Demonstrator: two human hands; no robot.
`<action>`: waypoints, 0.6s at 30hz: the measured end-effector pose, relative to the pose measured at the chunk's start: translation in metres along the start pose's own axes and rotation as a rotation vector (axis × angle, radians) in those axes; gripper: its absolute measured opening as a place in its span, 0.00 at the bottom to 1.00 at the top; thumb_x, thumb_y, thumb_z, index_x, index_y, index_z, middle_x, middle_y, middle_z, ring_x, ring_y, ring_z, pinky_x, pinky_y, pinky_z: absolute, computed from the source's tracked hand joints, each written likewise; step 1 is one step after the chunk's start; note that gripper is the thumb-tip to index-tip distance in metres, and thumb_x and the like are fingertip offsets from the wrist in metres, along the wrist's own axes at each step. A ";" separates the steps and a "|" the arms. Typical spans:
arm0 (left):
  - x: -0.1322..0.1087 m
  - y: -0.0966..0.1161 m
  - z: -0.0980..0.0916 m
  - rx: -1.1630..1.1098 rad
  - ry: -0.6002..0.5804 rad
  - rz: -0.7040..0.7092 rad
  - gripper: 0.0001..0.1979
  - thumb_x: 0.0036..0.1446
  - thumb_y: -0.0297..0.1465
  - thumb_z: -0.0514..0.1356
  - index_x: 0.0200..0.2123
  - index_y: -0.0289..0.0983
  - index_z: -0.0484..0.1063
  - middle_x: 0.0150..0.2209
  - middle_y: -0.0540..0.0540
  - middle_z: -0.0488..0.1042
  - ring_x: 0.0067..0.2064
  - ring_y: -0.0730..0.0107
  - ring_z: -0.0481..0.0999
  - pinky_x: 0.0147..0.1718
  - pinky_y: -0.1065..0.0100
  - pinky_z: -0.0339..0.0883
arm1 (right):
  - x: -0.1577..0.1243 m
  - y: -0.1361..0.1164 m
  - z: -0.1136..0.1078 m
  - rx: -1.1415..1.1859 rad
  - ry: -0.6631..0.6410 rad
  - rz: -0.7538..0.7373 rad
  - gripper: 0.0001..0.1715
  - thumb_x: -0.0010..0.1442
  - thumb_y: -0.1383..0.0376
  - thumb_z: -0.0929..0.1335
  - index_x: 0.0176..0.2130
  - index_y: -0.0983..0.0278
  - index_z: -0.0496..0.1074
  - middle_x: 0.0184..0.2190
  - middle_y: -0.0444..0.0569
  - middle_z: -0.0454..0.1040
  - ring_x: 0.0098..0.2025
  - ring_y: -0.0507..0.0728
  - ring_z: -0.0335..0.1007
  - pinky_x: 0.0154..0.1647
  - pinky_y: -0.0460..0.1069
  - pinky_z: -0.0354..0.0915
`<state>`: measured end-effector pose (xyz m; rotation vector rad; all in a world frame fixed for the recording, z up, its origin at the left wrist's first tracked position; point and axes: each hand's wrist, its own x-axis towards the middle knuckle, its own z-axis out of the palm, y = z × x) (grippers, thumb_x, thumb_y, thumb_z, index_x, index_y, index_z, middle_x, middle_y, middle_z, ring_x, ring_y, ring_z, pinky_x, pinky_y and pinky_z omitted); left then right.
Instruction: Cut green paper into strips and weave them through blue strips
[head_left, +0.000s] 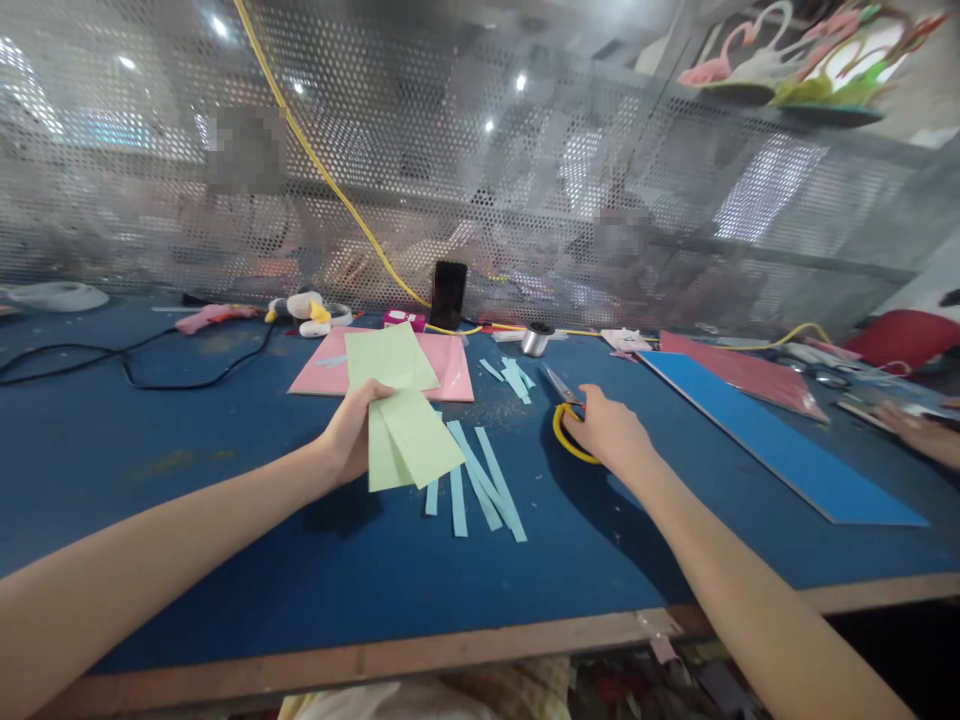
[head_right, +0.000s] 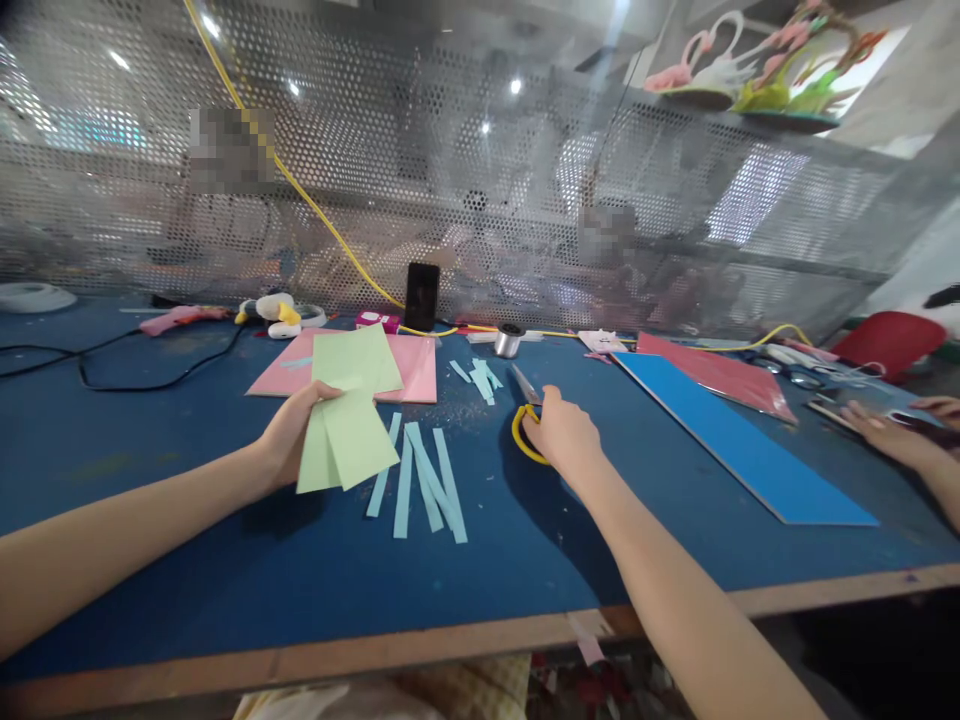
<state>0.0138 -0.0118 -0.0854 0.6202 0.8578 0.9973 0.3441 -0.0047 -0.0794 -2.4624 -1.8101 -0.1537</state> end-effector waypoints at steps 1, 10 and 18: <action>-0.003 0.000 0.001 -0.003 -0.010 -0.047 0.17 0.52 0.35 0.57 0.41 0.30 0.75 0.32 0.40 0.80 0.30 0.57 0.80 0.28 0.63 0.75 | 0.000 0.002 0.000 -0.005 -0.003 0.001 0.34 0.62 0.56 0.65 0.62 0.70 0.61 0.43 0.67 0.78 0.45 0.72 0.76 0.40 0.56 0.66; -0.008 -0.007 0.007 -0.070 -0.156 -0.117 0.20 0.55 0.34 0.53 0.46 0.29 0.76 0.45 0.36 0.80 0.41 0.58 0.81 0.40 0.63 0.75 | -0.005 0.006 -0.017 -0.027 0.101 0.019 0.22 0.64 0.54 0.61 0.46 0.64 0.76 0.42 0.62 0.78 0.42 0.70 0.76 0.33 0.54 0.64; -0.021 0.025 0.016 -0.083 -0.223 0.017 0.09 0.55 0.33 0.54 0.32 0.34 0.70 0.29 0.45 0.74 0.33 0.64 0.77 0.33 0.66 0.72 | -0.040 -0.036 -0.032 0.228 0.227 -0.376 0.20 0.66 0.55 0.61 0.34 0.60 0.77 0.28 0.47 0.79 0.32 0.58 0.75 0.30 0.48 0.56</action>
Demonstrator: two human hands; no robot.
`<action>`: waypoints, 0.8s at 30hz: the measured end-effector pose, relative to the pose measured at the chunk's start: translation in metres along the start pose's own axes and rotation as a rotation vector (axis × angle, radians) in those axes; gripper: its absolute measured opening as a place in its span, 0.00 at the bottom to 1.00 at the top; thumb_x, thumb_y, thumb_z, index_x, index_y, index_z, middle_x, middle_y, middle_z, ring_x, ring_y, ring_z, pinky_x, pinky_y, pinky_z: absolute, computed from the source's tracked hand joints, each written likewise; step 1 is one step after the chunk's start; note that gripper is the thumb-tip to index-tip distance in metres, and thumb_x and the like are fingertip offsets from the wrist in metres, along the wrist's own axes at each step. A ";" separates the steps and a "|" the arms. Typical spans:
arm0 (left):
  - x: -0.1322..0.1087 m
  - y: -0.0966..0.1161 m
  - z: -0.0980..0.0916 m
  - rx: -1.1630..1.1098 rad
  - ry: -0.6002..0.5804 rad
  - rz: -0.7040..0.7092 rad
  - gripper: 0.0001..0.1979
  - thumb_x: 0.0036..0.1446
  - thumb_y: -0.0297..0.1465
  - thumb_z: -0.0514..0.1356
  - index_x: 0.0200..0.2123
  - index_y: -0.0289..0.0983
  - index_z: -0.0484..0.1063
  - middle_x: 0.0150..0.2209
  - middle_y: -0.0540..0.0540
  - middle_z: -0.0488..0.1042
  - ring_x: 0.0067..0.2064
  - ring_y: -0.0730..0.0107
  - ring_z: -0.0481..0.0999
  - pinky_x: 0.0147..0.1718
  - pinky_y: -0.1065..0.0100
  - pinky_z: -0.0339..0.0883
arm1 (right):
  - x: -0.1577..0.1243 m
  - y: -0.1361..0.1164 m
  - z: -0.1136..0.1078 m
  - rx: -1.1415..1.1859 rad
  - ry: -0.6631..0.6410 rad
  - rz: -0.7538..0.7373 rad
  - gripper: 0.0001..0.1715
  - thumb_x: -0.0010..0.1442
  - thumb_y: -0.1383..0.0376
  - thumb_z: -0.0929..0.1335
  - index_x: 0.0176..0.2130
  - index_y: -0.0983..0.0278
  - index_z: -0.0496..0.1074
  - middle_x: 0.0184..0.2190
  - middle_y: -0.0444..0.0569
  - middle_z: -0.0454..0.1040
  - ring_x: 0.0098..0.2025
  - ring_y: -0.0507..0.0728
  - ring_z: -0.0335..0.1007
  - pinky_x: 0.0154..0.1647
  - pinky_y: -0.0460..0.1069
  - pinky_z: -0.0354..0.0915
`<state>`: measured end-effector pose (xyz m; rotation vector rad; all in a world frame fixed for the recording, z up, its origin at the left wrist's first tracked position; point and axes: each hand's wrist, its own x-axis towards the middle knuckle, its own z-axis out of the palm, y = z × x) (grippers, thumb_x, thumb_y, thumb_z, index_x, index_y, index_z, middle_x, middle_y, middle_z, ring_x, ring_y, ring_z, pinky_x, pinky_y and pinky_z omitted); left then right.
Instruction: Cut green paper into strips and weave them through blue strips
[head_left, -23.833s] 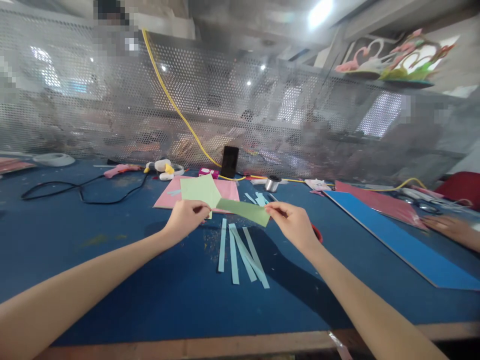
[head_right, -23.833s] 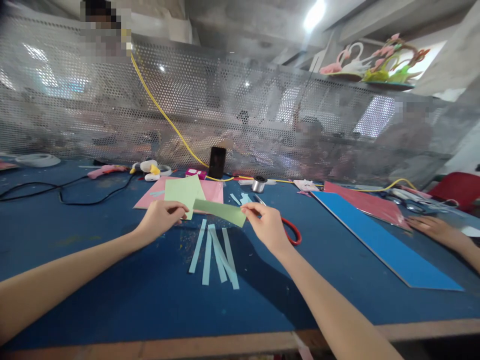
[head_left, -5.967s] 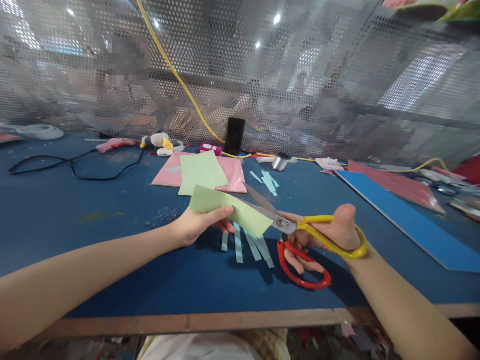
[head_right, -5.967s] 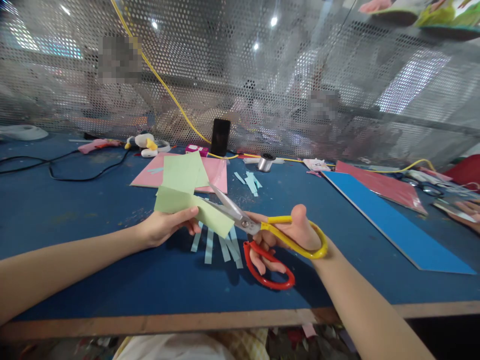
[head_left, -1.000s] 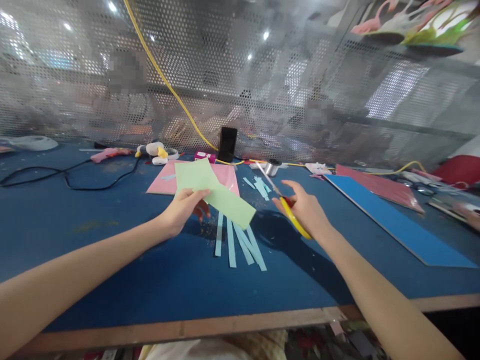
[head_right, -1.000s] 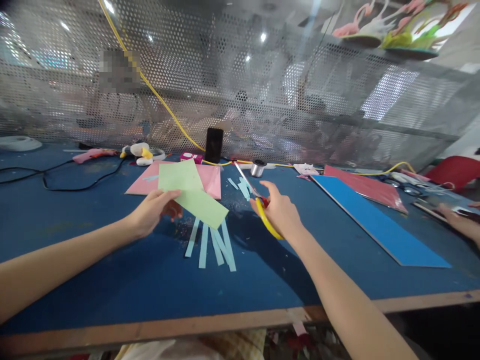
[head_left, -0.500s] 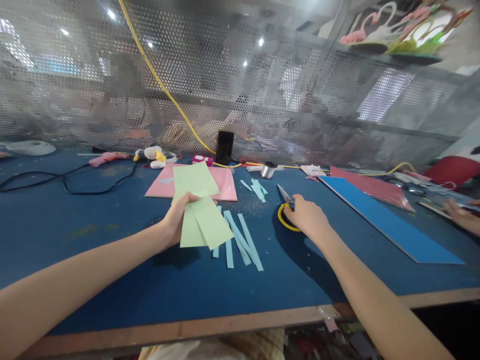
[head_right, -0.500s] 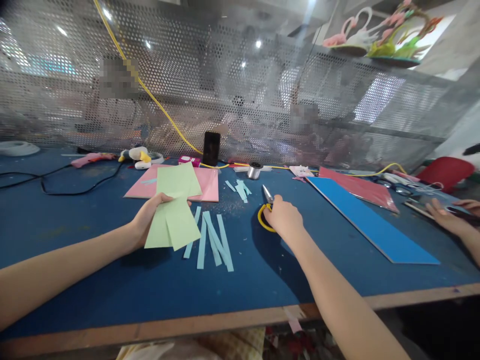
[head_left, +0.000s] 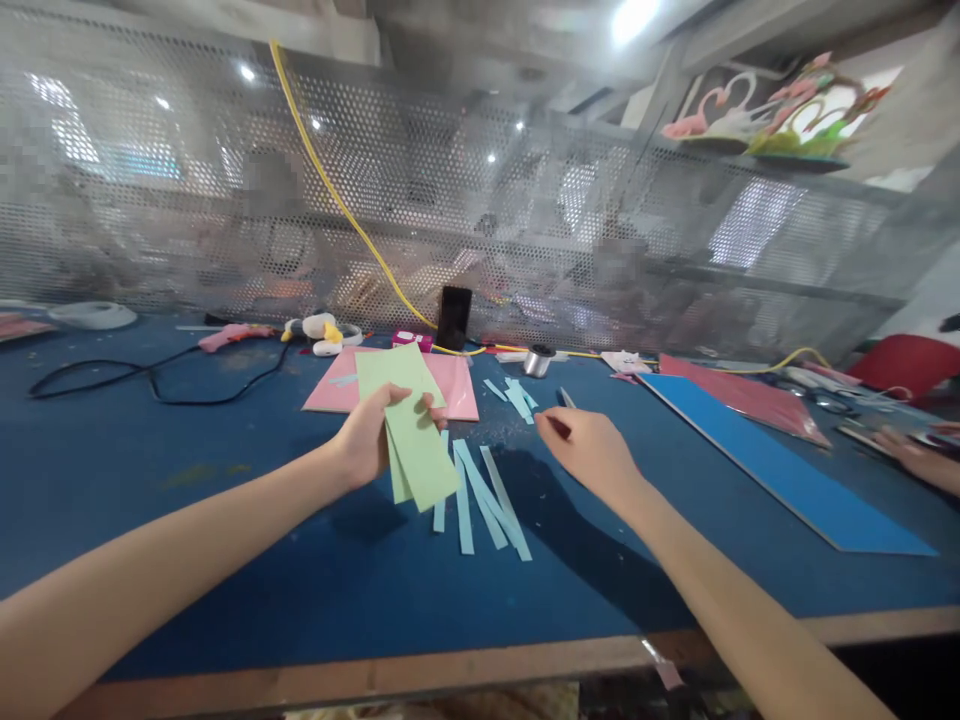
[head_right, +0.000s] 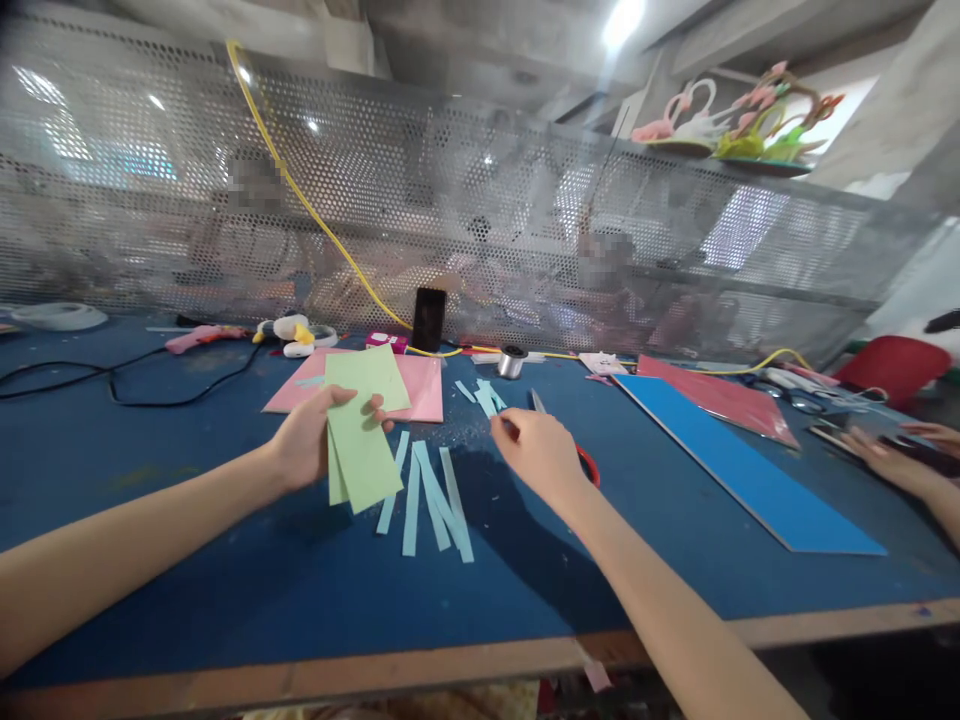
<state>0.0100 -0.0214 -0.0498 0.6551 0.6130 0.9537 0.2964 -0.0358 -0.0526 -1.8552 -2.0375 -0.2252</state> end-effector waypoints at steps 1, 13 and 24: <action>-0.001 0.007 0.002 0.030 0.002 0.051 0.08 0.55 0.34 0.55 0.31 0.35 0.68 0.26 0.48 0.71 0.30 0.67 0.75 0.30 0.68 0.71 | -0.002 -0.007 -0.002 -0.002 0.008 -0.050 0.20 0.66 0.56 0.61 0.33 0.60 0.77 0.28 0.47 0.78 0.31 0.57 0.74 0.29 0.48 0.55; -0.004 -0.015 -0.016 0.614 -0.255 0.596 0.20 0.56 0.28 0.63 0.50 0.40 0.62 0.35 0.50 0.69 0.37 0.70 0.70 0.36 0.68 0.64 | 0.008 -0.040 0.012 -0.009 0.016 -0.245 0.22 0.67 0.58 0.59 0.25 0.62 0.69 0.20 0.46 0.70 0.24 0.54 0.64 0.27 0.48 0.45; 0.008 -0.021 -0.012 0.713 -0.308 0.468 0.13 0.57 0.33 0.64 0.44 0.38 0.68 0.33 0.51 0.65 0.33 0.71 0.67 0.34 0.68 0.62 | 0.006 -0.010 0.027 0.217 0.019 -0.184 0.26 0.66 0.55 0.59 0.20 0.61 0.54 0.16 0.41 0.55 0.21 0.51 0.48 0.26 0.48 0.43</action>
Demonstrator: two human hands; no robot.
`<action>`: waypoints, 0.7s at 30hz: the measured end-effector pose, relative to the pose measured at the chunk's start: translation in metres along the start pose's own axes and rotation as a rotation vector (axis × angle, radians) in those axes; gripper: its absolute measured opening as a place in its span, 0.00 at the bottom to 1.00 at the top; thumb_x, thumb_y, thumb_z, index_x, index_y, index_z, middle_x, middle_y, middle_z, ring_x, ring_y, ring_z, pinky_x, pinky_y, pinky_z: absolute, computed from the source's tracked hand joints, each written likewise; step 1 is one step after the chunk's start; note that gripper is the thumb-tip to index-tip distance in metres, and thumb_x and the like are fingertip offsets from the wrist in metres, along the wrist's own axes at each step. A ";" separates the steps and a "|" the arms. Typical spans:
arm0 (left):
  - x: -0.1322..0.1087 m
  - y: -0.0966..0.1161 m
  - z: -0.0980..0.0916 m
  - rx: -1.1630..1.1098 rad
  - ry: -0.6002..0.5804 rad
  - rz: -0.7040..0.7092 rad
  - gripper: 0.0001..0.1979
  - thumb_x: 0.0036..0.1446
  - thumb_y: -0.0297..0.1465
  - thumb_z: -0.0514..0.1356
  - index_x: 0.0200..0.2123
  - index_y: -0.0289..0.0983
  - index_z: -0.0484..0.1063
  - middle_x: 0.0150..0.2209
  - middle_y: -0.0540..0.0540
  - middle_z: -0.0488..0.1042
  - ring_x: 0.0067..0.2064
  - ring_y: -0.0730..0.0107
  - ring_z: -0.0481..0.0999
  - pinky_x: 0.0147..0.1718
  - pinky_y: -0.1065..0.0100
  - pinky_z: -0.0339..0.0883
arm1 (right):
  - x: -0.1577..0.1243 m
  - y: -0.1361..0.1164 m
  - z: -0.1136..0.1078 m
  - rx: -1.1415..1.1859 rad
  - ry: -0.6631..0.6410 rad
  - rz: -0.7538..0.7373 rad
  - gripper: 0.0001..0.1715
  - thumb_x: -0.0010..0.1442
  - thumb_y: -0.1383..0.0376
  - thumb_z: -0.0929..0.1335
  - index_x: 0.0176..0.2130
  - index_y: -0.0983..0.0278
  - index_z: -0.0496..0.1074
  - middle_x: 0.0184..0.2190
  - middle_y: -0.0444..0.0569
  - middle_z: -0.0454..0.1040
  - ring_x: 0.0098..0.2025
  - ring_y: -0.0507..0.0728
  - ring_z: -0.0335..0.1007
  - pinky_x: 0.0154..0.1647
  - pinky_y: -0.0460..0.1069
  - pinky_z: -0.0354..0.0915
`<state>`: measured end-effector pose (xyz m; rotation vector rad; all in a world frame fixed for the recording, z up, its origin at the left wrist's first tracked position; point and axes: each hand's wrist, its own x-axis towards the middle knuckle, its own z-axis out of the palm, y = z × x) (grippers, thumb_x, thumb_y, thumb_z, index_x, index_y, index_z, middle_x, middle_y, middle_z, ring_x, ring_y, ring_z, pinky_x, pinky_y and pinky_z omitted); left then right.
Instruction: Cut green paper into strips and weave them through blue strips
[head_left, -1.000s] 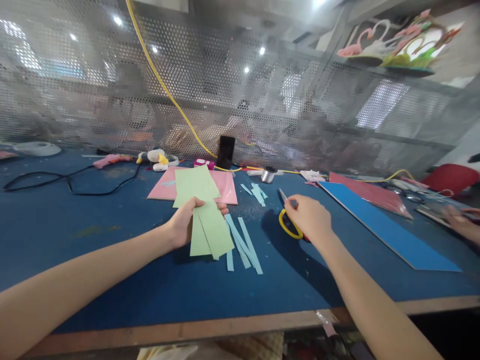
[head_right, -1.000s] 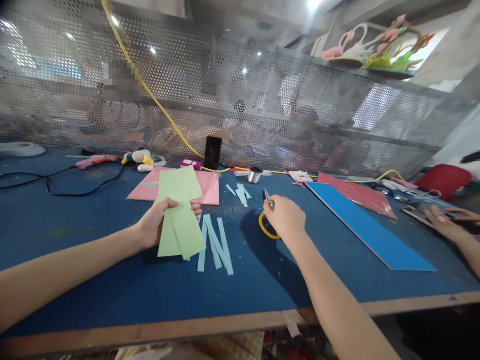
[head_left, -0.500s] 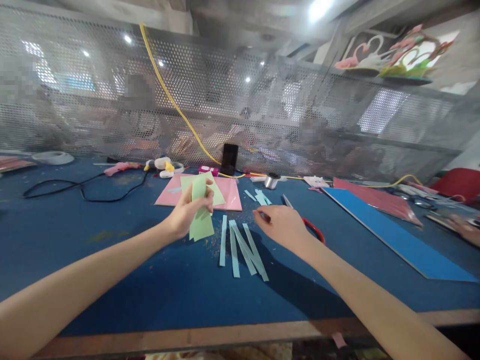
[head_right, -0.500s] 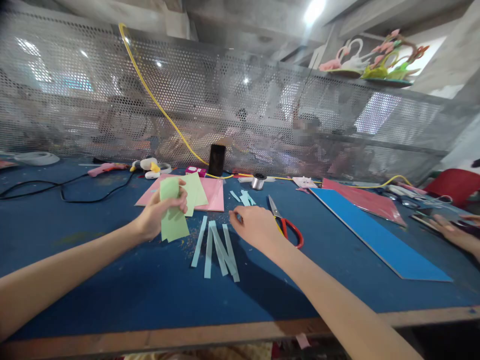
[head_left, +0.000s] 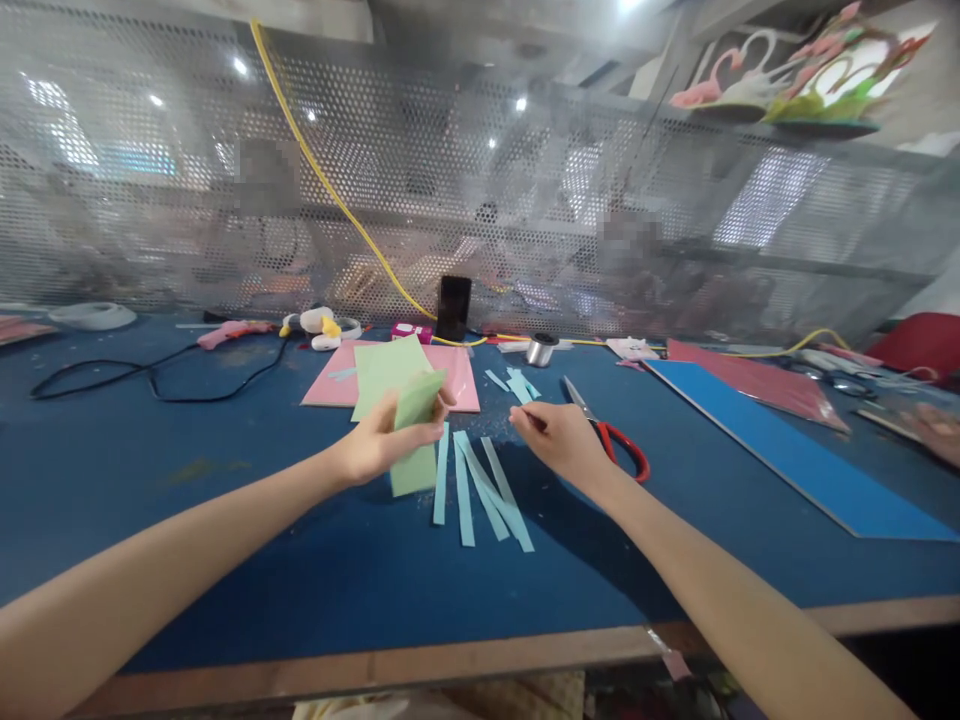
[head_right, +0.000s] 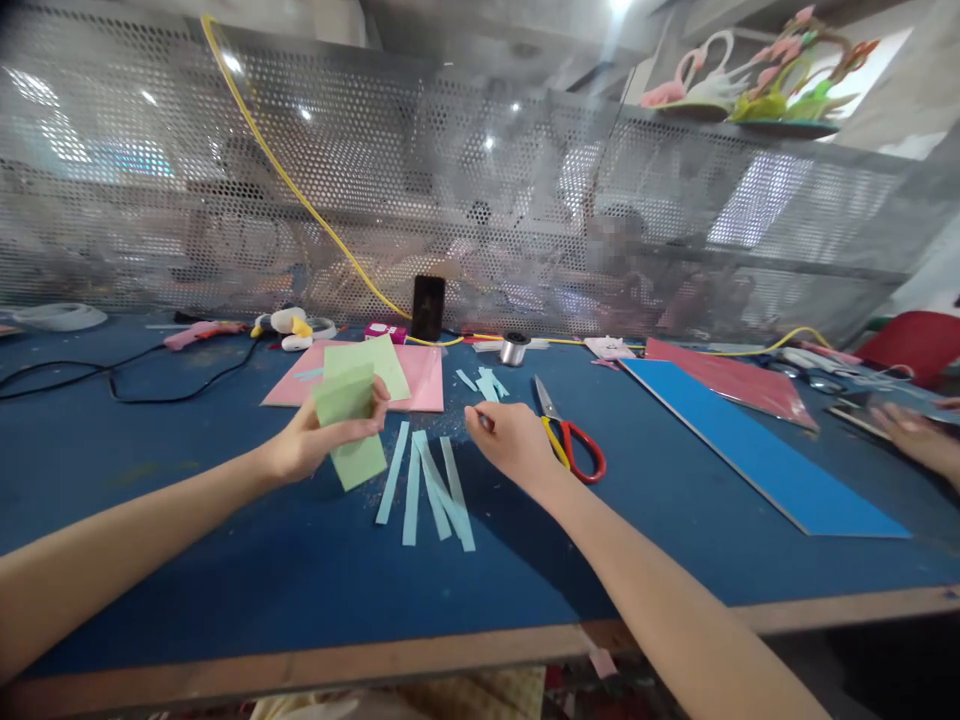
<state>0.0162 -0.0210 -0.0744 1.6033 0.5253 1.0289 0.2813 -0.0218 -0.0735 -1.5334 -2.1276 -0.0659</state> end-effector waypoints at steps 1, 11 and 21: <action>0.000 0.002 -0.002 0.021 -0.007 0.031 0.14 0.57 0.33 0.64 0.45 0.38 0.68 0.34 0.50 0.66 0.34 0.71 0.67 0.34 0.68 0.61 | 0.000 0.000 0.000 0.003 0.000 0.002 0.26 0.66 0.55 0.59 0.19 0.61 0.53 0.16 0.41 0.54 0.21 0.51 0.48 0.26 0.49 0.43; 0.007 -0.014 -0.011 0.025 -0.006 0.084 0.15 0.61 0.32 0.60 0.51 0.42 0.66 0.35 0.50 0.62 0.32 0.72 0.65 0.32 0.68 0.59 | -0.001 0.000 0.001 0.047 -0.048 0.022 0.24 0.65 0.56 0.60 0.21 0.62 0.54 0.16 0.41 0.54 0.21 0.51 0.47 0.25 0.49 0.43; 0.006 -0.018 -0.017 0.041 0.053 0.154 0.26 0.58 0.28 0.62 0.59 0.43 0.61 0.35 0.50 0.66 0.36 0.70 0.65 0.33 0.67 0.57 | 0.000 -0.002 0.005 0.020 -0.072 0.042 0.24 0.65 0.57 0.61 0.20 0.61 0.55 0.16 0.42 0.57 0.20 0.51 0.48 0.26 0.49 0.43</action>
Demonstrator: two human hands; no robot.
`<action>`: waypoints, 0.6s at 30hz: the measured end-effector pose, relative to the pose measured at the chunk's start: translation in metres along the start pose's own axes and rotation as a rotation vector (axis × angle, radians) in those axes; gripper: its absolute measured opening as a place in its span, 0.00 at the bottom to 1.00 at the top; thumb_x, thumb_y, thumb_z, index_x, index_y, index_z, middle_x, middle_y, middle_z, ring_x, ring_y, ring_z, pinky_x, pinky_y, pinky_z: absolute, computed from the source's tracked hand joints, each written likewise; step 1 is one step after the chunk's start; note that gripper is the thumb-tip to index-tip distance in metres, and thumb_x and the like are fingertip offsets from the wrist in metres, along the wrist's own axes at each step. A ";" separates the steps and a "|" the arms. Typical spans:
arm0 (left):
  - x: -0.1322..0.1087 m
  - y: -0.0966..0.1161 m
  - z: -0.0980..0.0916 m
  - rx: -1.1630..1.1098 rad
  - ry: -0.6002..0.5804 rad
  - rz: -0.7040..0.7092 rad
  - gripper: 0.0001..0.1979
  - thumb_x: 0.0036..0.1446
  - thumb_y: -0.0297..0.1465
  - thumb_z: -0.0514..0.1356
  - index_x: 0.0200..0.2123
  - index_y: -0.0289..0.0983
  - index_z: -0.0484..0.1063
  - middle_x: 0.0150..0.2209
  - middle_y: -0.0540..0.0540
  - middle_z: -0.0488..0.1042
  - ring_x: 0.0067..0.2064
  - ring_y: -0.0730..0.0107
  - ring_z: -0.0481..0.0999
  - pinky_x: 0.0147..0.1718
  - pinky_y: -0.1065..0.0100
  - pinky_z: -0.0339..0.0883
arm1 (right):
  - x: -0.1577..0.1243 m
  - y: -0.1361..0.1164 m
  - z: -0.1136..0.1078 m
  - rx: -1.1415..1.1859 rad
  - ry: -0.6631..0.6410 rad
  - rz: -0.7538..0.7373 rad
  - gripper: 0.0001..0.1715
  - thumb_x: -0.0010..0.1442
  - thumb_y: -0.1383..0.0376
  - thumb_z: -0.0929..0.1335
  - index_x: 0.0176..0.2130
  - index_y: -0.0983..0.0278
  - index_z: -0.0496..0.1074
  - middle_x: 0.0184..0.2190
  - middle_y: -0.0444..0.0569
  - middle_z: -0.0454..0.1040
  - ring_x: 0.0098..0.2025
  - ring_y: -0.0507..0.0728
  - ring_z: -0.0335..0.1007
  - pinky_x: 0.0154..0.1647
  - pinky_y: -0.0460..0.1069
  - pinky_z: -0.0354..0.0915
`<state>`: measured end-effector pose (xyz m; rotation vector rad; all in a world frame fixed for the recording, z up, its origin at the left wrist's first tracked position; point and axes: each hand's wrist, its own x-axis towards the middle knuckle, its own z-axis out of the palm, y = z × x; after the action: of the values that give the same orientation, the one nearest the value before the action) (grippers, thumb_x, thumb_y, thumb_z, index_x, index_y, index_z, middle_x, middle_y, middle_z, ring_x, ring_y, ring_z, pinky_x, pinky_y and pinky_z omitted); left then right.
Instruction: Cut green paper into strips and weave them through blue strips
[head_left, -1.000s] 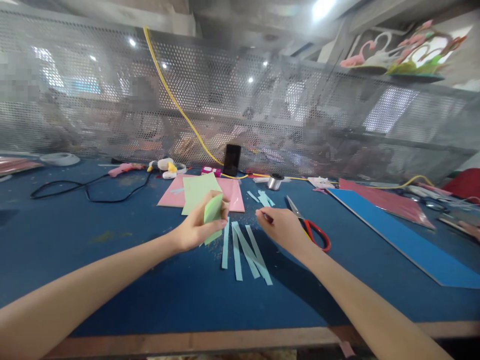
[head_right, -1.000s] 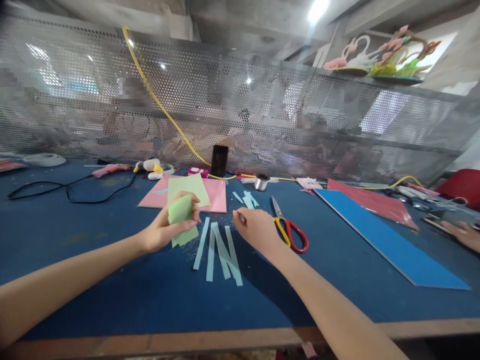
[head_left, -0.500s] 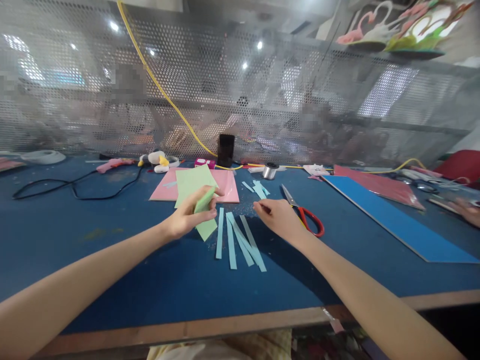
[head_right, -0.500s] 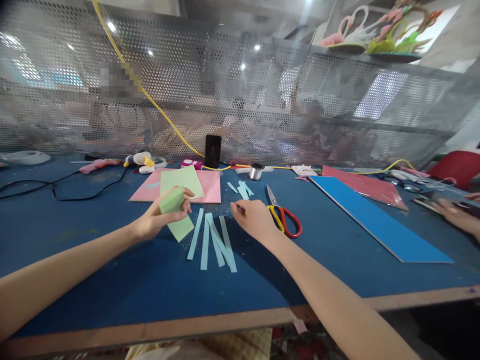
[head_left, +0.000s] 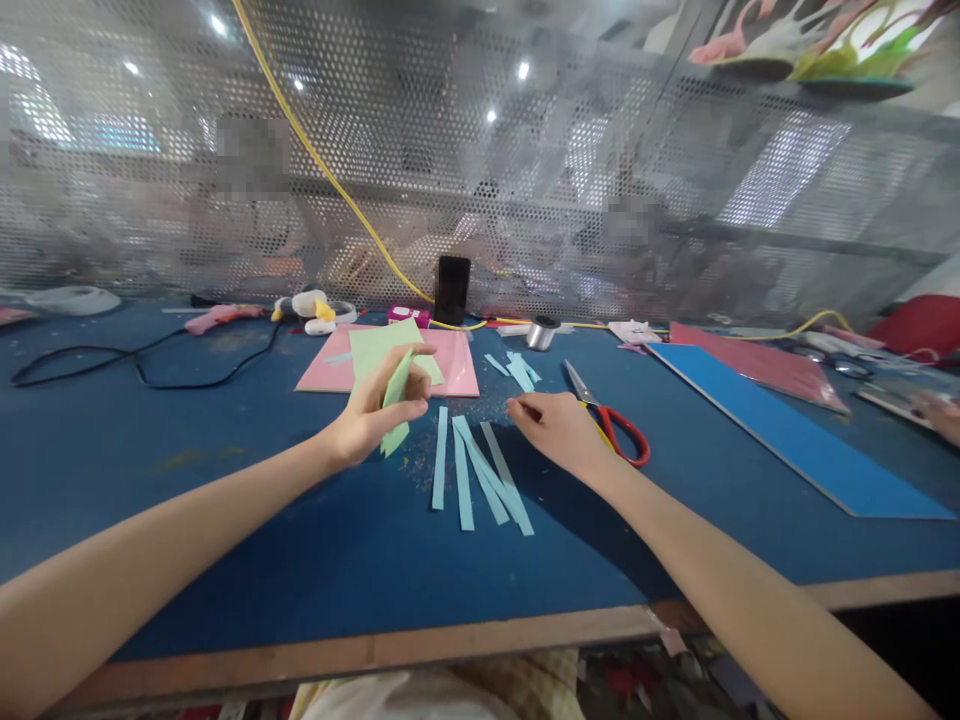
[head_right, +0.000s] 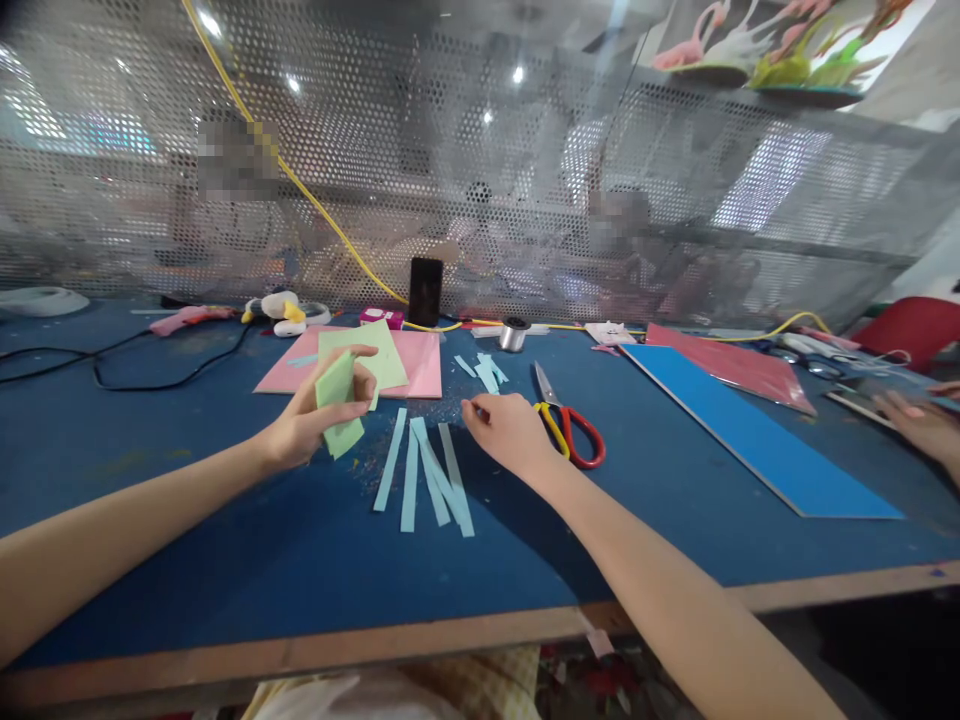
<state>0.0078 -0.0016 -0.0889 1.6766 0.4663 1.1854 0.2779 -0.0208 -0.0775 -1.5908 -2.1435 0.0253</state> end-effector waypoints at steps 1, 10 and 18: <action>-0.002 -0.003 0.001 -0.011 -0.003 -0.015 0.28 0.58 0.27 0.62 0.60 0.43 0.59 0.36 0.50 0.66 0.36 0.69 0.65 0.34 0.67 0.58 | 0.000 0.000 0.000 -0.006 -0.002 0.002 0.24 0.65 0.57 0.61 0.20 0.61 0.55 0.16 0.42 0.58 0.20 0.51 0.49 0.26 0.49 0.43; -0.005 -0.025 0.007 -0.145 0.092 -0.036 0.06 0.62 0.31 0.60 0.42 0.38 0.70 0.30 0.51 0.63 0.32 0.72 0.65 0.34 0.66 0.58 | 0.001 0.002 0.002 -0.049 -0.030 0.006 0.24 0.65 0.57 0.60 0.20 0.62 0.60 0.17 0.44 0.62 0.21 0.52 0.52 0.26 0.49 0.44; -0.001 -0.026 0.009 -0.315 0.187 -0.082 0.09 0.57 0.27 0.61 0.42 0.36 0.71 0.26 0.53 0.60 0.27 0.75 0.59 0.30 0.69 0.56 | 0.000 0.000 0.001 -0.065 -0.043 0.024 0.24 0.65 0.57 0.61 0.20 0.62 0.62 0.16 0.45 0.63 0.20 0.52 0.53 0.26 0.49 0.44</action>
<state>0.0205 0.0048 -0.1124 1.2736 0.4333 1.2875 0.2771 -0.0205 -0.0785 -1.6673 -2.1779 -0.0027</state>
